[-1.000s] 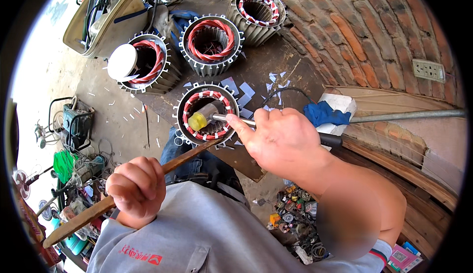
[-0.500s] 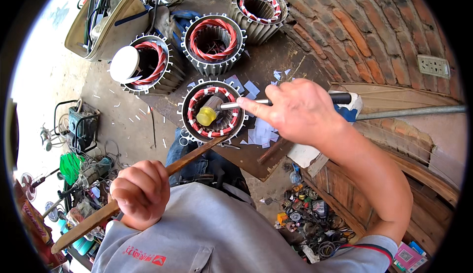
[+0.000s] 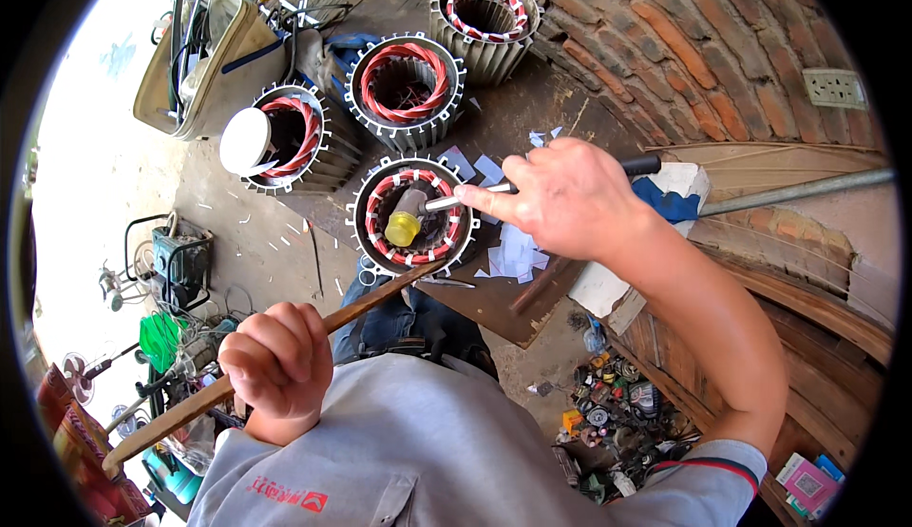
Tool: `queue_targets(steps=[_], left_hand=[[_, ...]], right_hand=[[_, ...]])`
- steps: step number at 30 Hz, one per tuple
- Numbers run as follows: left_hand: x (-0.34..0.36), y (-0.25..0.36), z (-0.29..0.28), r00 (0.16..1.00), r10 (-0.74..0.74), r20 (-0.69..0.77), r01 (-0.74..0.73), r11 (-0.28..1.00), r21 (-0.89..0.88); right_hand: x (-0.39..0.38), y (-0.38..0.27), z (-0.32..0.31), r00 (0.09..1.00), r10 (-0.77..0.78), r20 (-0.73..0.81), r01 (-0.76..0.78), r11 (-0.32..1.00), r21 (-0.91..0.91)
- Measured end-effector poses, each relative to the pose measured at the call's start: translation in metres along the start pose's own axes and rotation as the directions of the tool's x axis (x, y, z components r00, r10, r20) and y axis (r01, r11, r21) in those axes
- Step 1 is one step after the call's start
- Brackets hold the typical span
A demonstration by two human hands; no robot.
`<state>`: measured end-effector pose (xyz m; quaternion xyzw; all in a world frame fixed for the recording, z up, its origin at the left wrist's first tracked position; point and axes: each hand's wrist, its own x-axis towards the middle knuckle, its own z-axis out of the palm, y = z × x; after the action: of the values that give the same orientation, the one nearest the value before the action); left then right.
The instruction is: The person uses a wooden stick and a hammer to tap and adjust the copper windings inside a motor stator. They then cut a strip of white insulating tape and wrap it around the stator's outer rim to secure the coils.
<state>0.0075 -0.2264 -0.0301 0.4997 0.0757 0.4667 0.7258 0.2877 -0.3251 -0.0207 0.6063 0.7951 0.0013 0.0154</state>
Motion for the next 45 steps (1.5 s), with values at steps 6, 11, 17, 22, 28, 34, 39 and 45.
queue_targets(steps=[6,11,17,22,28,34,39,45], left_hand=[[0.018,0.024,-0.008,0.998,-0.021,-0.053,0.017,0.996,-0.088],[0.054,0.059,-0.034,0.995,0.001,-0.100,-0.024,0.973,-0.231],[0.080,0.070,-0.054,0.991,-0.134,0.025,0.135,0.945,-0.299],[0.092,0.060,-0.048,0.975,-0.166,0.146,0.194,0.958,-0.213],[0.102,0.043,-0.039,0.936,-0.282,0.210,0.329,0.913,-0.241],[0.107,0.032,-0.031,0.880,-0.365,0.303,0.445,0.857,-0.260],[0.107,0.027,-0.029,0.822,-0.508,0.256,0.547,0.830,-0.112],[0.118,0.034,-0.027,0.680,-0.707,0.194,0.613,0.693,0.379]], right_hand=[[-0.047,-0.040,0.033,0.709,0.694,-0.128,-0.392,0.538,0.746],[-0.080,-0.045,0.127,0.248,0.941,0.232,-0.560,-0.056,0.826],[-0.053,-0.029,0.203,0.084,0.931,0.356,-0.646,-0.221,0.730],[-0.035,-0.026,0.192,0.031,0.965,0.261,-0.777,-0.141,0.613],[-0.053,-0.039,0.179,-0.049,0.977,0.207,-0.804,-0.161,0.573],[-0.075,-0.069,0.170,-0.135,0.972,0.191,-0.614,-0.233,0.754],[-0.045,-0.084,0.171,0.000,0.993,0.114,-0.622,-0.089,0.778],[-0.012,-0.080,0.189,0.040,0.971,0.235,-0.712,-0.137,0.689]])
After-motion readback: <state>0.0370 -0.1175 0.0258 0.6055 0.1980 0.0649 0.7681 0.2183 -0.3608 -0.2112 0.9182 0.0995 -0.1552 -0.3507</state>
